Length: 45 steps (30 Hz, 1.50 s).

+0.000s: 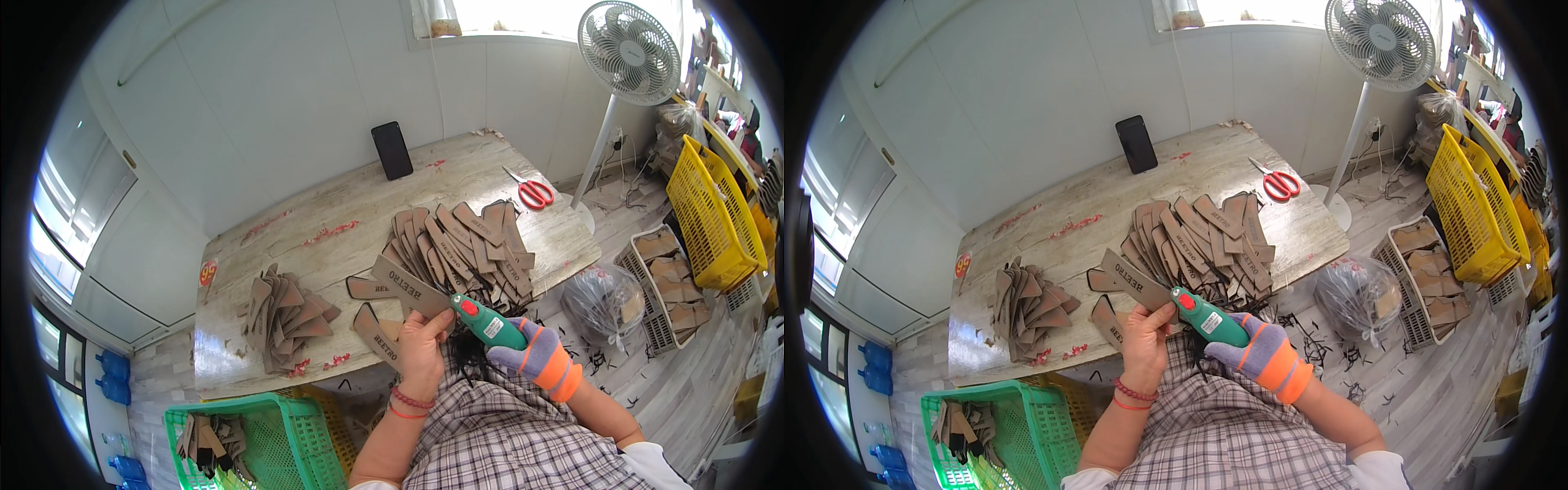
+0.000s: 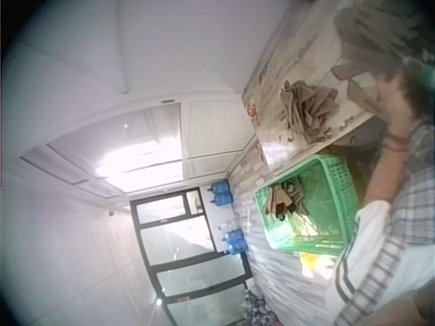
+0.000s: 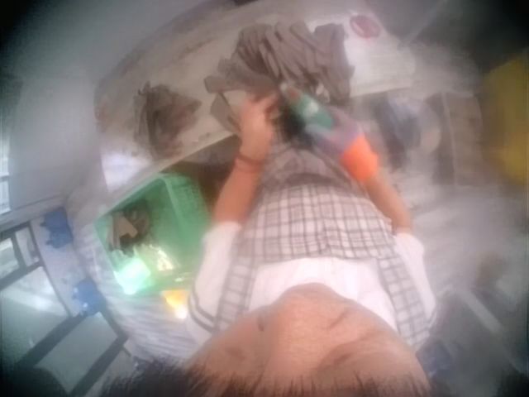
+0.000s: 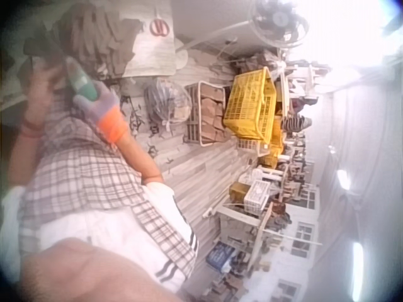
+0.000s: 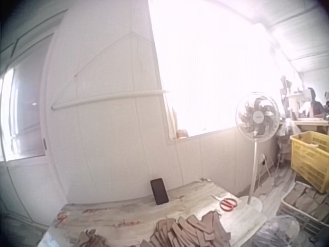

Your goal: The person repeatedly picks up small cardboard pieces from a table, applies hot glue along their edges using a glue gun, and places them back on the table. The process is continuous and repetitive throughout the clip.

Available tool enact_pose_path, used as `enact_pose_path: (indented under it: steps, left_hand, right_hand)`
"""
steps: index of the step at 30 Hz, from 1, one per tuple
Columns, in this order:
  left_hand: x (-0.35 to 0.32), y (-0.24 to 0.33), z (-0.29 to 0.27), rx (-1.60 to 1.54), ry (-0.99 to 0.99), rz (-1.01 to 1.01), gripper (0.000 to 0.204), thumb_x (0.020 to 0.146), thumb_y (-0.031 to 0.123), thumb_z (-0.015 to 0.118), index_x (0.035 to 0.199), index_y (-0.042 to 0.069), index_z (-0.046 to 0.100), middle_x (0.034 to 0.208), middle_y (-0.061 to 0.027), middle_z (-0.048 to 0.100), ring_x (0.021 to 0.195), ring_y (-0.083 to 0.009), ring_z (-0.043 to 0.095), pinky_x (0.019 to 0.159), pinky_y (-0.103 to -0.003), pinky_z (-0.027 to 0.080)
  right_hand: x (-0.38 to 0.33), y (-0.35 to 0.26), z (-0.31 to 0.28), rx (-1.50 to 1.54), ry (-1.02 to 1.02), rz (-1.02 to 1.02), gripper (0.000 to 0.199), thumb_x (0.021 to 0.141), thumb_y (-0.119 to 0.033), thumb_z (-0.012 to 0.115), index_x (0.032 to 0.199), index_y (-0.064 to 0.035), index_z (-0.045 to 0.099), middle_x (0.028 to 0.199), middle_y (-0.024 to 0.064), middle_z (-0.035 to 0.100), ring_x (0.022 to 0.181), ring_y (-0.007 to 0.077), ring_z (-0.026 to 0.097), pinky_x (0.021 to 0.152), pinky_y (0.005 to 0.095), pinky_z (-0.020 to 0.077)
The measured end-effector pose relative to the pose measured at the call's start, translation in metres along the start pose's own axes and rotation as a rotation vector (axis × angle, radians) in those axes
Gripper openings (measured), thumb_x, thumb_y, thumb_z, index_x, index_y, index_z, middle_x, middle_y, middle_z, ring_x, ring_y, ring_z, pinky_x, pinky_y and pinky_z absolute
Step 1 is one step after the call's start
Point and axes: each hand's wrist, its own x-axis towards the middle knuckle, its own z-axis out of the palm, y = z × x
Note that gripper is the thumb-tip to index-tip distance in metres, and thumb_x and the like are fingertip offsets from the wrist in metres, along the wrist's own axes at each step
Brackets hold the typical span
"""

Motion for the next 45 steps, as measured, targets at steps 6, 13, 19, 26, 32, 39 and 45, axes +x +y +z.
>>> enact_pose_path:
  steps: [6, 13, 19, 26, 32, 39, 45]
  left_hand:
    - [0.006, 0.013, 0.006, -0.237, 0.105, 0.026, 0.008, 0.088, 0.006, 0.068, 0.094, 0.007, 0.064, 0.084, -0.0025, 0.066, 0.072, -0.0117, 0.061, 0.060, -0.024, 0.049]
    - [0.008, 0.018, 0.012, -0.270, 0.160, 0.038, 0.010, 0.087, 0.002, 0.067, 0.095, 0.006, 0.063, 0.086, -0.0045, 0.066, 0.076, -0.0156, 0.063, 0.068, -0.029, 0.056]
    - [0.009, 0.012, 0.016, -0.294, 0.171, 0.091, 0.013, 0.086, -0.001, 0.066, 0.097, 0.005, 0.062, 0.089, -0.0050, 0.066, 0.078, -0.0160, 0.064, 0.069, -0.029, 0.055]
    - [0.011, 0.007, 0.018, -0.300, 0.184, 0.105, 0.012, 0.085, 0.000, 0.068, 0.096, 0.004, 0.063, 0.087, -0.0050, 0.066, 0.076, -0.0167, 0.063, 0.068, -0.030, 0.054]
    - [0.010, 0.007, 0.017, -0.281, 0.175, 0.119, 0.013, 0.086, -0.001, 0.067, 0.097, 0.005, 0.062, 0.088, -0.0049, 0.066, 0.077, -0.0163, 0.063, 0.069, -0.029, 0.054]
    - [0.007, 0.002, 0.017, -0.223, 0.156, 0.107, 0.016, 0.086, -0.001, 0.067, 0.100, 0.004, 0.062, 0.090, -0.0057, 0.066, 0.078, -0.0160, 0.062, 0.070, -0.028, 0.052]
    - [0.002, -0.013, 0.013, -0.202, 0.116, 0.059, 0.013, 0.086, 0.002, 0.068, 0.098, 0.001, 0.063, 0.090, -0.0064, 0.066, 0.078, -0.0159, 0.062, 0.069, -0.028, 0.052]
  right_hand:
    - [0.000, 0.008, 0.003, 0.026, 0.023, -0.029, 0.052, 0.076, -0.029, 0.082, 0.114, -0.0009, 0.060, 0.078, -0.0008, 0.063, 0.063, 0.0045, 0.055, 0.057, 0.0215, 0.0457]
    - [-0.006, 0.002, 0.005, -0.016, 0.000, 0.003, 0.052, 0.077, -0.030, 0.082, 0.114, -0.0008, 0.060, 0.075, -0.0006, 0.062, 0.062, 0.0045, 0.054, 0.055, 0.0217, 0.0443]
    - [-0.007, -0.004, 0.006, -0.023, -0.008, 0.005, 0.051, 0.078, -0.029, 0.081, 0.114, -0.0007, 0.059, 0.074, -0.0007, 0.062, 0.061, 0.0046, 0.053, 0.055, 0.0217, 0.0441]
    - [-0.007, -0.005, 0.005, 0.026, -0.011, 0.011, 0.051, 0.078, -0.028, 0.081, 0.115, -0.0014, 0.060, 0.076, -0.0009, 0.063, 0.063, 0.0040, 0.054, 0.056, 0.0210, 0.0446]
    - [-0.006, -0.003, 0.006, 0.040, -0.016, 0.001, 0.051, 0.078, -0.028, 0.082, 0.115, -0.0012, 0.060, 0.077, -0.0011, 0.063, 0.064, 0.0037, 0.054, 0.057, 0.0208, 0.0451]
    - [-0.005, -0.004, 0.004, 0.076, -0.016, 0.019, 0.051, 0.077, -0.027, 0.082, 0.115, -0.0010, 0.060, 0.076, -0.0012, 0.063, 0.062, 0.0043, 0.054, 0.056, 0.0212, 0.0452]
    - [0.001, -0.005, 0.005, 0.044, 0.006, 0.027, 0.050, 0.077, -0.027, 0.081, 0.114, -0.0009, 0.060, 0.074, -0.0016, 0.062, 0.057, 0.0043, 0.053, 0.052, 0.0206, 0.0441]
